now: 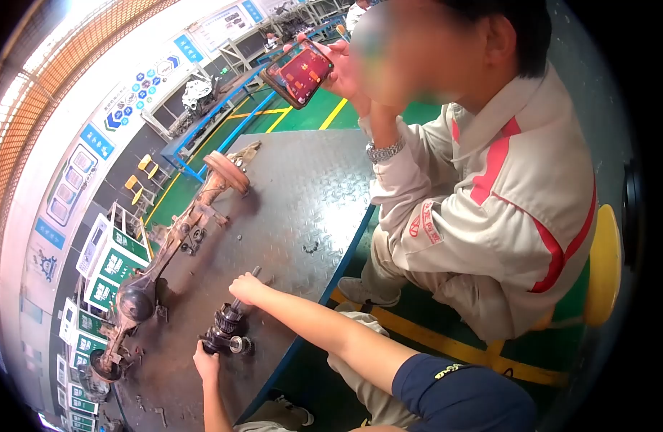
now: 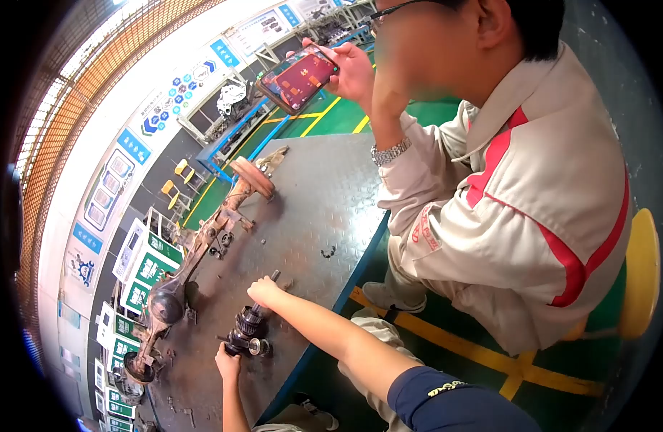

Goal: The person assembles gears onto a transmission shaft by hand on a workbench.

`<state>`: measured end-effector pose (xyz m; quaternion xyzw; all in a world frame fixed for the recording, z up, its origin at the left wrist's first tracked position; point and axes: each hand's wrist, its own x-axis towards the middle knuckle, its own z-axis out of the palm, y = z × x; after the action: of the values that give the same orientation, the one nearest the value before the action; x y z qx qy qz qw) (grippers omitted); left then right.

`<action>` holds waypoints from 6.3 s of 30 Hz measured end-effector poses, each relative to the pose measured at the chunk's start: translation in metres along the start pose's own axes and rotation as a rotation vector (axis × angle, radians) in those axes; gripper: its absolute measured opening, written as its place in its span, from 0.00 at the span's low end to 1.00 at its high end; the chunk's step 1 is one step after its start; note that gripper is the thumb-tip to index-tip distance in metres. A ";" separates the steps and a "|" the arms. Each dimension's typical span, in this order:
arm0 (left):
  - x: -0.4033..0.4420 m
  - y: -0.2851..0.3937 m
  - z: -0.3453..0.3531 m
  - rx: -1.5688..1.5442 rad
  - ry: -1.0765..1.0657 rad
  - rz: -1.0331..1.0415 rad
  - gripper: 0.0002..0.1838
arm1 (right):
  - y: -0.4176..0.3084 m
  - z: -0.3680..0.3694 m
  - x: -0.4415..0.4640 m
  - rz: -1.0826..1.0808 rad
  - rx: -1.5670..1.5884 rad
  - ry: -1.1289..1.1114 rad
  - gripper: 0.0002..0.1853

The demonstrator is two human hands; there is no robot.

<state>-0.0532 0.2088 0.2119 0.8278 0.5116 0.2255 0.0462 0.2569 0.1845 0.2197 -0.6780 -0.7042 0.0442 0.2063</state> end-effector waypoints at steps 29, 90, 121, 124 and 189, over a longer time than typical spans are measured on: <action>0.019 -0.014 -0.011 -0.109 -0.127 -0.085 0.22 | 0.017 0.046 -0.007 -0.153 -0.107 0.366 0.07; -0.003 -0.001 -0.027 0.059 -0.125 -0.050 0.32 | 0.011 -0.033 -0.035 -0.308 -0.118 0.283 0.16; 0.003 0.001 -0.023 -0.001 -0.141 -0.097 0.33 | 0.042 -0.015 -0.019 -0.126 -0.018 0.015 0.33; 0.003 -0.002 -0.021 -0.012 -0.146 -0.115 0.33 | 0.052 -0.014 -0.021 -0.176 -0.079 0.032 0.37; -0.010 0.002 -0.040 -0.102 -0.170 -0.089 0.15 | -0.030 0.015 -0.060 -0.265 -0.195 0.497 0.12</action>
<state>-0.0725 0.1928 0.2452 0.8170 0.5300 0.1779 0.1413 0.2229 0.1269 0.2026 -0.5866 -0.7156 -0.2181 0.3102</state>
